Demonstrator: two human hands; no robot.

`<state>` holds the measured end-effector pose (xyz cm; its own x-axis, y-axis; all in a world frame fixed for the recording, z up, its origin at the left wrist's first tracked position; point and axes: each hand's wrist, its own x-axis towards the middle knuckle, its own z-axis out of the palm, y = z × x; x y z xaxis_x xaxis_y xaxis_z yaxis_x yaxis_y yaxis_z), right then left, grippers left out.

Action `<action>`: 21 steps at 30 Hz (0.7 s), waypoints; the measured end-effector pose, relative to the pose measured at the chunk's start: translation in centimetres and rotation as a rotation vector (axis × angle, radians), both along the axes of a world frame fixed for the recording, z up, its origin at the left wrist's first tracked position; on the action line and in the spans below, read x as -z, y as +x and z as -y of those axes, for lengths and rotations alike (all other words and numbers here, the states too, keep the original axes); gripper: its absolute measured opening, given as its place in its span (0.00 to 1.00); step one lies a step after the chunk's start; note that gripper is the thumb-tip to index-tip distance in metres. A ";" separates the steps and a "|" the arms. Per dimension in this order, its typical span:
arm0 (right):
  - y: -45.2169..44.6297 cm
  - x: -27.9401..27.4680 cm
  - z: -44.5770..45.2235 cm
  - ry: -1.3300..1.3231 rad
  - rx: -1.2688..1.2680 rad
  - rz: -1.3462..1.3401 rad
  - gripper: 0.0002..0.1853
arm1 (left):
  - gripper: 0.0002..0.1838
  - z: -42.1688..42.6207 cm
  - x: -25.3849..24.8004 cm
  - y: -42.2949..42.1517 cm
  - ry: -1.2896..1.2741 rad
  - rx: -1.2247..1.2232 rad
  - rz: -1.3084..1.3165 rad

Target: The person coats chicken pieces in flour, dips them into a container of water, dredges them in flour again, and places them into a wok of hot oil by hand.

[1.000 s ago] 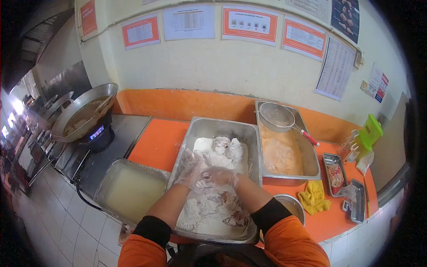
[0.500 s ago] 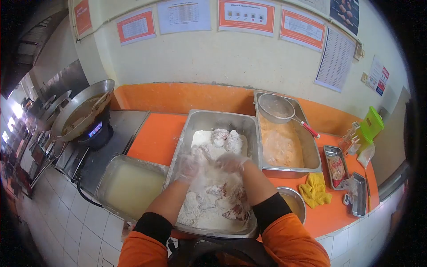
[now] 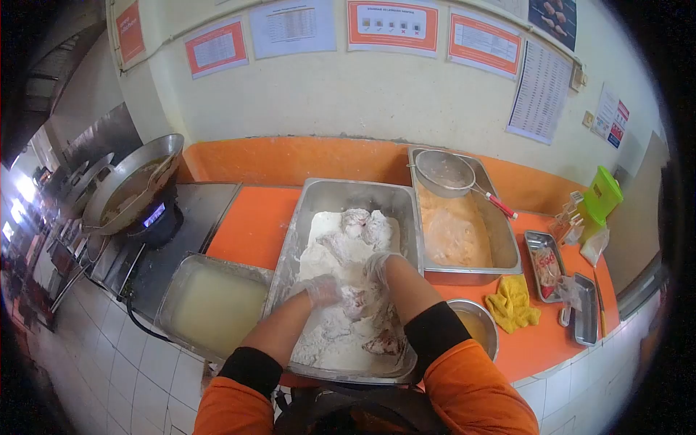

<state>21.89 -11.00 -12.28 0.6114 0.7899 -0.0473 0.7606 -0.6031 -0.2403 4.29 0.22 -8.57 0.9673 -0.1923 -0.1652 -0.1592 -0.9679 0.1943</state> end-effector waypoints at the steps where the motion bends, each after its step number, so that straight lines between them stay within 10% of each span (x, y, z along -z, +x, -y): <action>1: 0.1 -0.2 0.5 -0.058 -0.072 -0.042 0.14 | 0.14 -0.5 0.1 -0.1 0.003 -0.053 0.052; 11: 0.1 -4.8 3.2 0.035 -0.251 -0.567 0.17 | 0.14 -3.0 1.5 0.4 0.100 0.071 0.157; 15: 7.6 4.6 -4.2 0.479 0.417 0.148 0.14 | 0.18 -4.1 2.9 1.3 -0.017 -0.269 0.151; 18: 5.3 1.0 -3.9 0.433 0.561 -0.078 0.14 | 0.20 -4.3 7.1 1.7 -0.052 -0.427 0.222; 21: -3.1 -2.8 -3.8 0.260 0.147 0.067 0.18 | 0.21 -5.3 8.8 2.0 -0.019 -0.420 0.020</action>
<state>18.78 -7.20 -9.50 0.7148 0.6732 0.1891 0.6892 -0.6324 -0.3537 6.30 5.49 -17.33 0.9653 0.2163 -0.1461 0.2443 -0.9458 0.2138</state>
